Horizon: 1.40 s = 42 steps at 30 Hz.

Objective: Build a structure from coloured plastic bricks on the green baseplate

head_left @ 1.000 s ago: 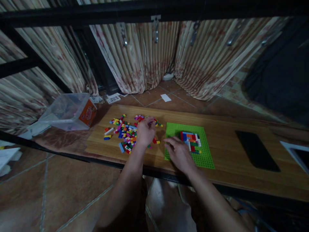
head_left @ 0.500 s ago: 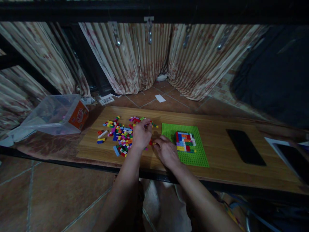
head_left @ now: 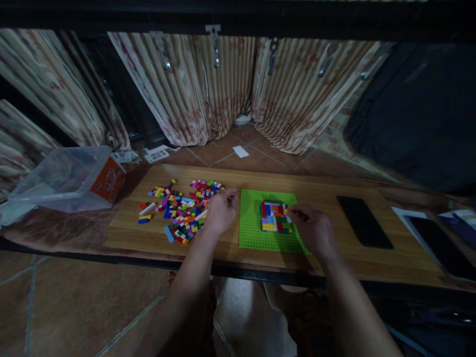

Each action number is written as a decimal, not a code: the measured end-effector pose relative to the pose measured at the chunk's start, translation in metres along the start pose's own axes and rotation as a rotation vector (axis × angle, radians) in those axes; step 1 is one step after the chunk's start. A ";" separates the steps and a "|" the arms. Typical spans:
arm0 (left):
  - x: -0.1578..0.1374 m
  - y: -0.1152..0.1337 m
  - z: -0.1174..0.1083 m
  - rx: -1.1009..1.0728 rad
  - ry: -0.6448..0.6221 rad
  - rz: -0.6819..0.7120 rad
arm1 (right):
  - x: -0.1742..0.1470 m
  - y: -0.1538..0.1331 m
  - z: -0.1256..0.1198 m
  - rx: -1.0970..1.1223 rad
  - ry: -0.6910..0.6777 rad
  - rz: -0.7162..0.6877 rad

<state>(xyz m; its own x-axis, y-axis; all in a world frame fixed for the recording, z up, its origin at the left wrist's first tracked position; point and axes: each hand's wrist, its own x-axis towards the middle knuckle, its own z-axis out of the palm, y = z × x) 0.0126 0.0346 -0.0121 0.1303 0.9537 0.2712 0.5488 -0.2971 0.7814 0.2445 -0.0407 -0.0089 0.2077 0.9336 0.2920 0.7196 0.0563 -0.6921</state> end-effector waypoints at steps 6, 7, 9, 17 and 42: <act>-0.001 0.006 0.007 0.063 -0.066 0.040 | 0.003 0.016 0.001 -0.027 -0.042 -0.034; -0.001 0.006 0.007 0.062 -0.071 0.047 | 0.003 0.017 0.003 -0.028 -0.045 -0.044; -0.001 0.006 0.007 0.061 -0.082 0.055 | 0.004 0.018 0.006 -0.035 -0.047 -0.063; -0.001 0.006 0.006 0.072 -0.109 0.047 | 0.006 0.017 0.007 -0.106 -0.065 -0.110; -0.023 0.035 0.037 0.134 -0.317 0.198 | 0.006 0.023 0.014 0.072 0.003 0.070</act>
<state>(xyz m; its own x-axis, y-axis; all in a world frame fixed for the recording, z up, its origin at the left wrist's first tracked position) 0.0590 0.0039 -0.0121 0.4812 0.8521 0.2060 0.5877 -0.4879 0.6454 0.2529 -0.0292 -0.0325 0.2579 0.9350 0.2434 0.6538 0.0166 -0.7565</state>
